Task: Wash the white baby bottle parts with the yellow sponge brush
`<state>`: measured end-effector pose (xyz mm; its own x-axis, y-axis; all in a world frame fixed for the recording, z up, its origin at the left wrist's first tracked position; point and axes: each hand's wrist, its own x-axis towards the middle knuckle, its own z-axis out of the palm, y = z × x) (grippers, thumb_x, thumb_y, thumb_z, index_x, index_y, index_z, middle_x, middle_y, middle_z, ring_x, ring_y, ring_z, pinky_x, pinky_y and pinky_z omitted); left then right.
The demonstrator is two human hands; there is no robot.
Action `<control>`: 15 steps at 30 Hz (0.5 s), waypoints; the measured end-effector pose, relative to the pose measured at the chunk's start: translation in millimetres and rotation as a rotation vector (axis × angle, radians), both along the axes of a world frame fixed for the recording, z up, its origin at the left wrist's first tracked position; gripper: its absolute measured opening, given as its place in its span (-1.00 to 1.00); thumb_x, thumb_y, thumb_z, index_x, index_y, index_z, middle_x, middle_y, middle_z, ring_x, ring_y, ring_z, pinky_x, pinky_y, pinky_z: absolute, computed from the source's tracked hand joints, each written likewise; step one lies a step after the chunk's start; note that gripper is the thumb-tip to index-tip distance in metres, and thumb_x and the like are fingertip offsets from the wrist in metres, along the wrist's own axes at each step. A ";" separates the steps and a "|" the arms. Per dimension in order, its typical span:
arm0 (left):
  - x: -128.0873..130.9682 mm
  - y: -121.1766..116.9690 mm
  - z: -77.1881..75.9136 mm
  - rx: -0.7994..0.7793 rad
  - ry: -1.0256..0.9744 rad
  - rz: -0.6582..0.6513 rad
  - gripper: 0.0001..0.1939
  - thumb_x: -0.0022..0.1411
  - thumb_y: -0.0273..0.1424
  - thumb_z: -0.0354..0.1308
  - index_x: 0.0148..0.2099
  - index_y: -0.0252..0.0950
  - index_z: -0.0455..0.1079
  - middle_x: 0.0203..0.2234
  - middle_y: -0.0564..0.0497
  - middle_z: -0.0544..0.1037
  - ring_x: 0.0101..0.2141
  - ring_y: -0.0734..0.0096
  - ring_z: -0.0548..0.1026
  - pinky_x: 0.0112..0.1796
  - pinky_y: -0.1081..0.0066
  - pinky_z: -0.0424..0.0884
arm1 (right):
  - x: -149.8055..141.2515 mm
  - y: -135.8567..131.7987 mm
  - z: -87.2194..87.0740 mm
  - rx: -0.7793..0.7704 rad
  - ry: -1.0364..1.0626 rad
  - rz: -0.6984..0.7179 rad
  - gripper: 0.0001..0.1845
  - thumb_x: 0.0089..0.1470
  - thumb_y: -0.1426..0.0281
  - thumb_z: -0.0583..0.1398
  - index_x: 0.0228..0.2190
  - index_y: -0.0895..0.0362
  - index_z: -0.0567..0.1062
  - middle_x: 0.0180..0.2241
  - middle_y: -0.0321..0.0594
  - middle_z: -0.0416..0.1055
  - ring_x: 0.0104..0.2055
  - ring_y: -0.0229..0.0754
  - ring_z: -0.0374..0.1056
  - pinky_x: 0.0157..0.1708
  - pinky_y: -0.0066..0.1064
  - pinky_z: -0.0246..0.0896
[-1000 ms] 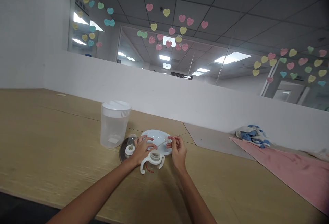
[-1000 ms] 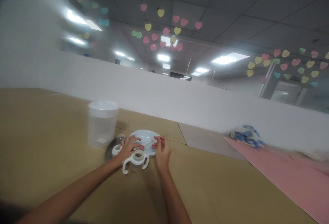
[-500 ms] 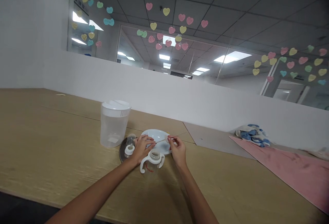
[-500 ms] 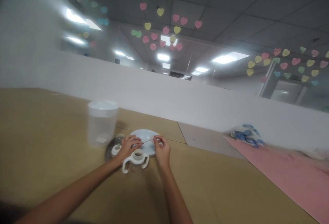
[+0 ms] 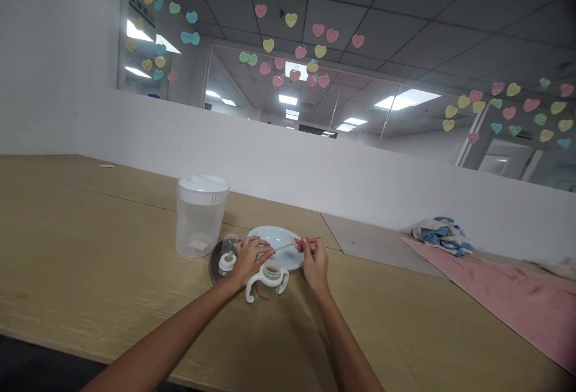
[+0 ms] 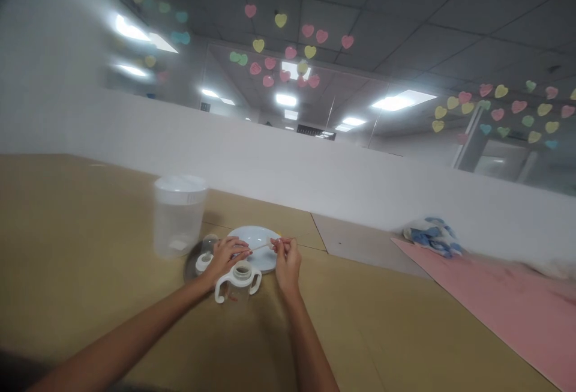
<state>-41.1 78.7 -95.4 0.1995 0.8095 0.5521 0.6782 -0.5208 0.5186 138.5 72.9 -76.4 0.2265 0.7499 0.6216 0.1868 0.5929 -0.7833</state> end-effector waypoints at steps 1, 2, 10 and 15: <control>0.0 -0.1 0.3 -0.006 -0.002 0.000 -0.75 0.22 -0.24 -0.01 -0.23 -0.09 0.50 -0.13 0.03 0.48 0.01 0.13 0.21 0.00 0.08 0.02 | -0.3 -0.4 0.8 0.002 0.009 0.009 -0.70 0.01 0.13 0.12 -0.42 0.13 0.29 -0.42 -0.12 0.50 -0.39 -0.18 0.41 -0.34 -0.34 0.29; 0.0 -0.1 0.6 -0.009 -0.004 -0.001 -0.75 0.22 -0.24 -0.01 -0.22 -0.09 0.50 -0.13 0.03 0.48 0.01 0.14 0.21 0.00 0.08 0.02 | -0.7 -0.6 1.8 0.006 0.017 0.021 -0.70 0.01 0.13 0.13 -0.42 0.13 0.29 -0.43 -0.13 0.49 -0.42 -0.19 0.40 -0.35 -0.36 0.28; -0.7 0.7 -0.8 -0.003 -0.029 0.005 -0.74 0.22 -0.23 -0.01 -0.23 -0.10 0.51 -0.14 0.02 0.48 0.00 0.15 0.23 0.00 0.09 0.02 | -3.2 0.4 2.2 0.003 -0.064 0.062 -0.68 -0.08 0.15 0.19 -0.44 0.18 0.44 -0.39 -0.11 0.47 -0.41 -0.20 0.36 -0.36 -0.36 0.30; -1.0 2.2 -2.4 0.015 -0.009 0.004 -0.73 0.22 -0.21 -0.02 -0.20 -0.10 0.50 -0.13 0.01 0.48 0.01 0.14 0.21 0.01 0.10 0.01 | -1.1 -1.5 1.9 0.015 -0.110 0.001 -0.65 -0.03 0.12 0.14 -0.44 0.17 0.41 -0.44 -0.16 0.46 -0.46 -0.22 0.33 -0.41 -0.39 0.28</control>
<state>-42.1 81.0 -97.8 0.1917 0.8021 0.5656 0.6756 -0.5259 0.5167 137.3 71.4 -74.6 0.1552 0.7405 0.6539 0.2709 0.6047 -0.7490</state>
